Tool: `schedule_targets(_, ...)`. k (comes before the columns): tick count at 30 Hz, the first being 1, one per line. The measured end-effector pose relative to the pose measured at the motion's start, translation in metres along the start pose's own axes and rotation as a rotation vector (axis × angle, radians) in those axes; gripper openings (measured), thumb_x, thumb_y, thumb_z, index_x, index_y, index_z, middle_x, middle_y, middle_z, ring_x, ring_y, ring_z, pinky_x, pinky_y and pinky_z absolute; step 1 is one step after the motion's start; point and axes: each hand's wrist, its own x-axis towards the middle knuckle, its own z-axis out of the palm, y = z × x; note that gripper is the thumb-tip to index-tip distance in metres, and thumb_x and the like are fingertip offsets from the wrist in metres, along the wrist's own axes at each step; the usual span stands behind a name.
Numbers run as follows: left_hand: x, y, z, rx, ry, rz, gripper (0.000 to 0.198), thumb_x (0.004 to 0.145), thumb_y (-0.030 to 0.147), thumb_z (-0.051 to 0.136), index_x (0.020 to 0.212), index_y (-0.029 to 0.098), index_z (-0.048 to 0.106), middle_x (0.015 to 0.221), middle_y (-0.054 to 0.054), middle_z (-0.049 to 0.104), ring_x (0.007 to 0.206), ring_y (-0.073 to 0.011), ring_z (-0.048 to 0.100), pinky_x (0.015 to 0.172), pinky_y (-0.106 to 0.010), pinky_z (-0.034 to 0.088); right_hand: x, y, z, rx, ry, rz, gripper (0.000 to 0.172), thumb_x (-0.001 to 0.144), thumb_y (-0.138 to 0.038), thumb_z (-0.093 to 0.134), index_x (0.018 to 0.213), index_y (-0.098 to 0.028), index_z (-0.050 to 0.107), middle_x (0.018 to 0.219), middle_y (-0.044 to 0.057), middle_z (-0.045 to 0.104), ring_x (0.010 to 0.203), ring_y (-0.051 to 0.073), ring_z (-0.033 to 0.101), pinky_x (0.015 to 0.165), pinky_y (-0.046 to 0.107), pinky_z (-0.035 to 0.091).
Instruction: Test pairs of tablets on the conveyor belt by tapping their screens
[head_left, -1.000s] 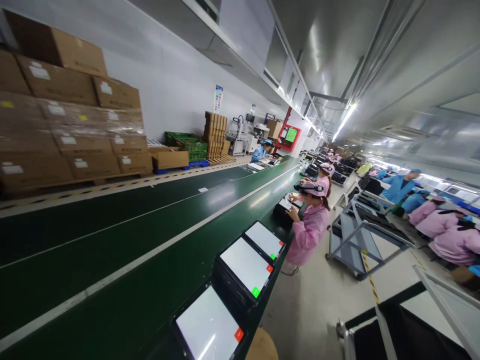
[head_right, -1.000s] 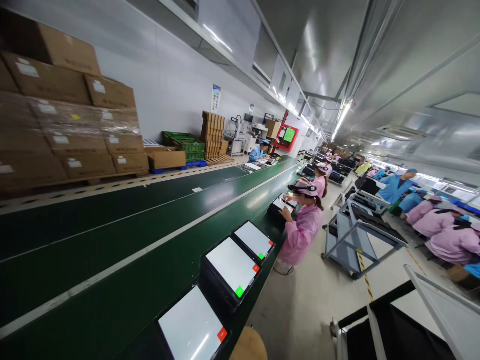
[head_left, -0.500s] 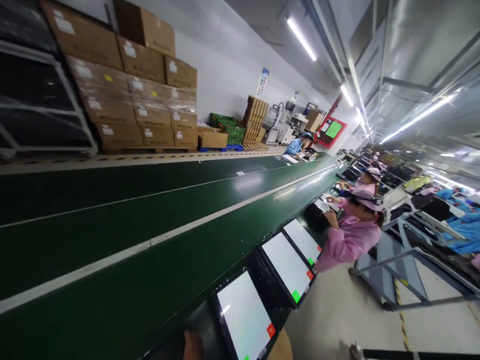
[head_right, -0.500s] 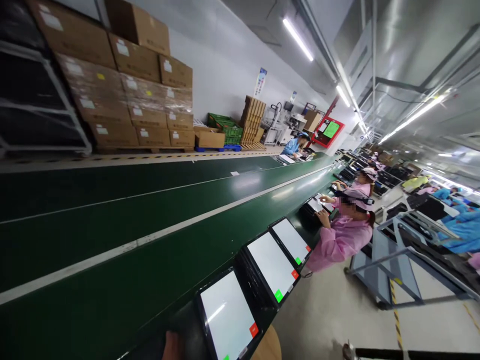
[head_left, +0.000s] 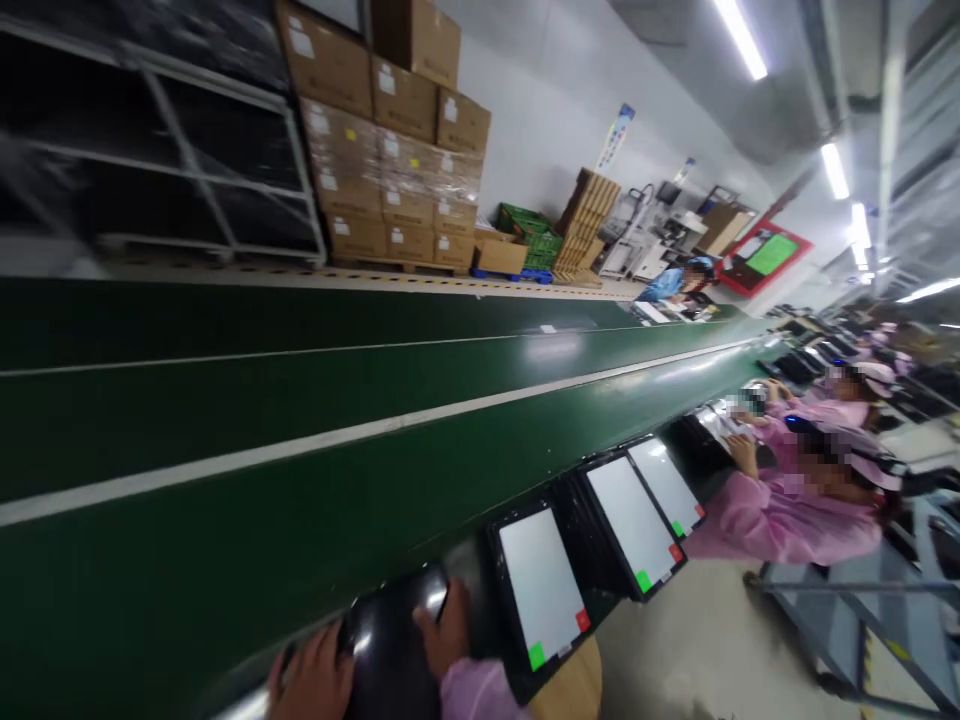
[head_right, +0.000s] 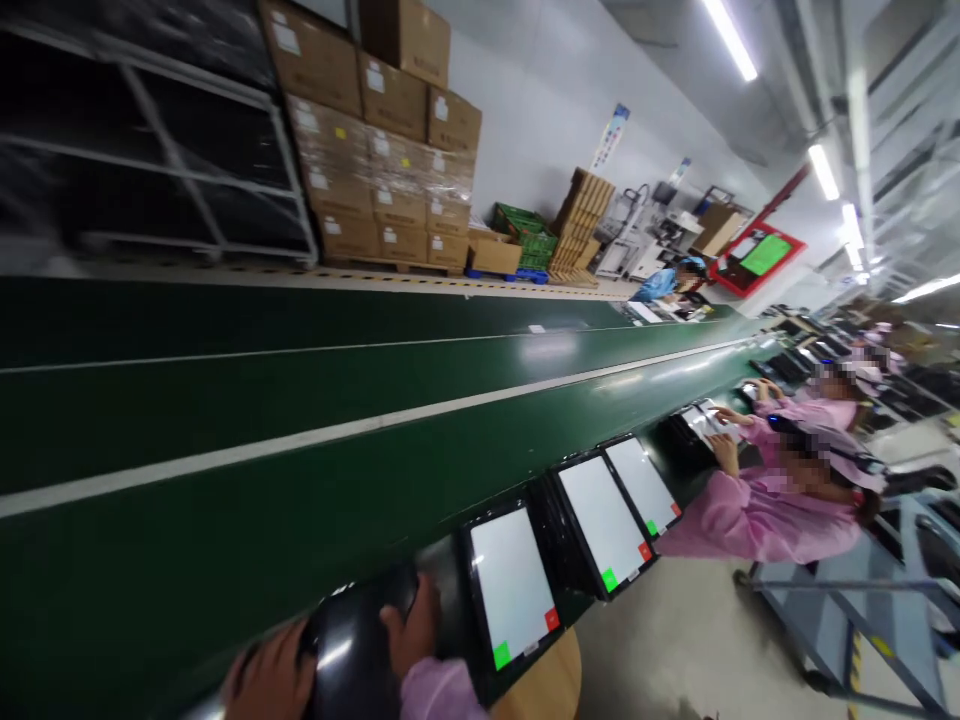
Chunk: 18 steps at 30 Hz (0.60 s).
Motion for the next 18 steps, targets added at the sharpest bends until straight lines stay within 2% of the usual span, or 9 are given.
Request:
schedule_targets(2,0.006,0.013,-0.012,0.003,-0.057,-0.007,0.053,0.080,0.033,0.047,0.127,0.025,0.069,0.126,-0.013,0.074,0.124,-0.0324,0.064,0.123,-0.057,0.028,0.005,-0.026,-0.023,-0.020,-0.042,0.027,0.071,0.072,-0.028,0.074,0.140,-0.023,0.051,0.148,0.013,0.059,0.140,0.036,0.053,0.118,0.046,0.041)
schedule_targets(4,0.012,0.016,-0.031,-0.066,-0.151,0.017,0.056,0.085,0.031,0.047,0.139,0.020,0.061,0.138,-0.015,0.067,0.133,-0.0302,0.058,0.125,-0.056,0.027,0.004,-0.041,-0.041,-0.045,-0.099,0.067,0.068,0.080,-0.034,0.068,0.140,-0.009,0.049,0.149,0.022,0.055,0.142,0.035,0.051,0.118,0.039,0.038)
schedule_targets(6,0.010,0.004,-0.052,-0.128,-0.199,0.028,0.061,0.086,0.028,0.049,0.145,0.014,0.053,0.148,-0.017,0.058,0.144,-0.0291,0.048,0.124,-0.051,0.031,-0.007,-0.038,-0.053,-0.050,-0.173,0.082,0.071,0.086,-0.043,0.062,0.142,-0.003,0.046,0.151,0.028,0.050,0.145,0.035,0.047,0.120,0.039,0.034)
schedule_targets(7,0.004,-0.006,-0.061,-0.138,-0.177,-0.012,0.062,0.087,0.026,0.049,0.147,0.013,0.050,0.151,-0.018,0.055,0.146,-0.0289,0.045,0.125,-0.050,0.030,-0.017,-0.030,-0.057,-0.054,-0.204,0.083,0.074,0.085,-0.045,0.063,0.143,-0.003,0.046,0.152,0.028,0.049,0.146,0.034,0.045,0.121,0.039,0.032)
schedule_targets(9,-0.023,-0.031,-0.076,-0.149,-0.111,-0.143,0.062,0.089,0.029,0.049,0.148,0.012,0.047,0.151,-0.019,0.052,0.146,-0.0302,0.043,0.125,-0.049,0.032,-0.045,-0.006,-0.066,-0.057,-0.247,0.058,0.078,0.082,-0.047,0.064,0.145,-0.007,0.045,0.152,0.025,0.050,0.145,0.033,0.046,0.122,0.041,0.032)
schedule_targets(11,-0.065,-0.056,-0.084,-0.172,-0.078,-0.289,0.061,0.090,0.034,0.050,0.146,0.012,0.047,0.146,-0.020,0.054,0.142,-0.0327,0.047,0.122,-0.051,0.035,-0.077,0.024,-0.075,-0.074,-0.216,-0.007,0.080,0.078,-0.052,0.066,0.144,-0.010,0.047,0.149,0.023,0.054,0.142,0.033,0.049,0.121,0.045,0.035)
schedule_targets(13,-0.112,-0.076,-0.082,-0.225,-0.120,-0.399,0.060,0.088,0.040,0.053,0.141,0.012,0.050,0.136,-0.020,0.058,0.135,-0.0349,0.053,0.119,-0.052,0.040,-0.103,0.049,-0.081,-0.098,-0.180,-0.061,0.084,0.075,-0.057,0.067,0.143,-0.011,0.049,0.149,0.022,0.054,0.143,0.035,0.048,0.120,0.048,0.036)
schedule_targets(15,-0.153,-0.090,-0.073,-0.291,-0.182,-0.454,0.060,0.085,0.044,0.056,0.136,0.012,0.054,0.130,-0.019,0.061,0.129,-0.0355,0.057,0.116,-0.052,0.043,-0.117,0.065,-0.083,-0.111,-0.160,-0.092,0.089,0.074,-0.062,0.066,0.143,-0.009,0.049,0.149,0.024,0.053,0.144,0.036,0.046,0.121,0.049,0.036)
schedule_targets(18,-0.187,-0.100,-0.062,-0.359,-0.182,-0.439,0.061,0.084,0.045,0.057,0.135,0.012,0.054,0.133,-0.020,0.059,0.130,-0.0353,0.057,0.117,-0.052,0.042,-0.117,0.069,-0.082,-0.121,-0.146,-0.073,0.090,0.073,-0.066,0.064,0.141,-0.008,0.052,0.146,0.024,0.055,0.141,0.036,0.049,0.120,0.048,0.037)
